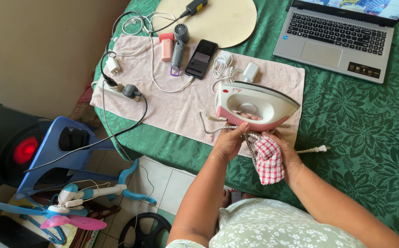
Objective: The person cleans a pink and white electric iron using a red and white checkered cloth. They wipe the iron's body and soleplate, then plug it into a power strip and briefly test it on a towel. The person also handles the iron's cord and a nearby fan.
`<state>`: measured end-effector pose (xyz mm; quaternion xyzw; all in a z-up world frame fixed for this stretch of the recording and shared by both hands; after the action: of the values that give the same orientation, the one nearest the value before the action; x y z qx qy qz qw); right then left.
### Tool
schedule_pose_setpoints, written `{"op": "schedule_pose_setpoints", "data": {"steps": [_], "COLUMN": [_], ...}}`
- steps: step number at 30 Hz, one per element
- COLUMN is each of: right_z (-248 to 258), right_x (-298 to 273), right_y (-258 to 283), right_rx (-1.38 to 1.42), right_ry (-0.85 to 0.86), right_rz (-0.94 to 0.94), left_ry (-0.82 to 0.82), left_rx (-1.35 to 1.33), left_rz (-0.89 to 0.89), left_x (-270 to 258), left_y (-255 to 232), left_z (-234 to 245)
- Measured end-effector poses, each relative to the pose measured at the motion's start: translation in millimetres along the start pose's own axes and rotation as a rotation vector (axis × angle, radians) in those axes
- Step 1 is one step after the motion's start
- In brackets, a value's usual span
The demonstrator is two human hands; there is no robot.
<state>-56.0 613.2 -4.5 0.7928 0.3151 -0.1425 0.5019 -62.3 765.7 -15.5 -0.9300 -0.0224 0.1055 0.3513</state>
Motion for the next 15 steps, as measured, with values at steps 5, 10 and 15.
{"op": "schedule_pose_setpoints", "data": {"steps": [5,10,15], "right_z": [10,34,50], "right_x": [4,18,17], "right_y": [2,-8,10], "right_rx": [0.026,0.049,0.028], "right_ry": [0.032,-0.040,-0.163], "right_rz": [-0.130,-0.164,-0.072], "left_ry": [0.008,-0.051,-0.037], "left_rx": [0.134,0.260,0.142], "left_rz": [0.025,0.036,0.047], "left_x": [7,8,8], "left_y": [12,31,47], "left_z": [11,7,-6]}}
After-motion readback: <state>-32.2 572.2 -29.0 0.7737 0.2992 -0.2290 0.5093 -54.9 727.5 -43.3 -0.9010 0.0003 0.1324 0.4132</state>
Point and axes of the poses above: each hand's wrist, its own x-axis towards the middle knuckle, its own z-axis out of the back of the hand, y = z × x, the point moved 7 cm from there along x, towards the middle knuckle, and after that the axes turned 5 degrees about -y, right-handed, at the moved point
